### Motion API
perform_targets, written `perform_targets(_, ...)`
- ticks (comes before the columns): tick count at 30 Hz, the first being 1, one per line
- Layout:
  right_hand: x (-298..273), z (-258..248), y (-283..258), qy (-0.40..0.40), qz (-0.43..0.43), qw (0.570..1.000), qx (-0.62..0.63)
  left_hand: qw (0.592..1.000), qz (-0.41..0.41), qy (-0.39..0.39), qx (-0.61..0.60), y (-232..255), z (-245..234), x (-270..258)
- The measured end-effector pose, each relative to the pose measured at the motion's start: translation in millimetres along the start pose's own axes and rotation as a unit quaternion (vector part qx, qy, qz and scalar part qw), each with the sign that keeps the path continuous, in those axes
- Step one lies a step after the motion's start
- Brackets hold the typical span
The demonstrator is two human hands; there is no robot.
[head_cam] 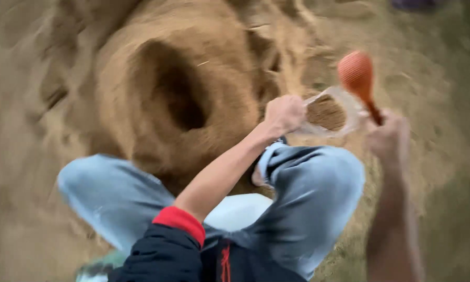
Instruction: The person scoops grains from a large mound on the ground using a wooden spoon and transfers them into a clear plastic bag held in the other hand. The person sits cross-legged on a small stool while performing the task.
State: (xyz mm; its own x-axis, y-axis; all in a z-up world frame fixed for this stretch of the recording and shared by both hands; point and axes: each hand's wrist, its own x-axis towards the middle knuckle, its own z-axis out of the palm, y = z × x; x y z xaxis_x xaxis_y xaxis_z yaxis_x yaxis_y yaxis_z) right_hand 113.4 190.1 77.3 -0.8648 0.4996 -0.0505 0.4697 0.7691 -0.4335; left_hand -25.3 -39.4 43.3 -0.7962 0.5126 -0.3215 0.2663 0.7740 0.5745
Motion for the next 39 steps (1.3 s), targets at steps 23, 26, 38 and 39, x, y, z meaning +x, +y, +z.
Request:
perform_targets(23,-3,105,-377,-0.163,-0.251,0.937,0.180,0.969,-0.103,0.219,-0.052,-260,-201,-206)
perform_targets(26,5,125,-385,-0.171,-0.272,0.940,0.116,0.975,-0.129,0.178,-0.027,-286,-182,-196)
perform_targets(38,-15,123,-397,-0.188,-0.247,0.948,0.073,0.978,-0.136,0.160,-0.009,-278,-157,-200)
perform_targets(39,-21,116,-398,-0.193,-0.242,0.947,0.083,0.975,-0.157,0.156,-0.036,-281,-153,-197)
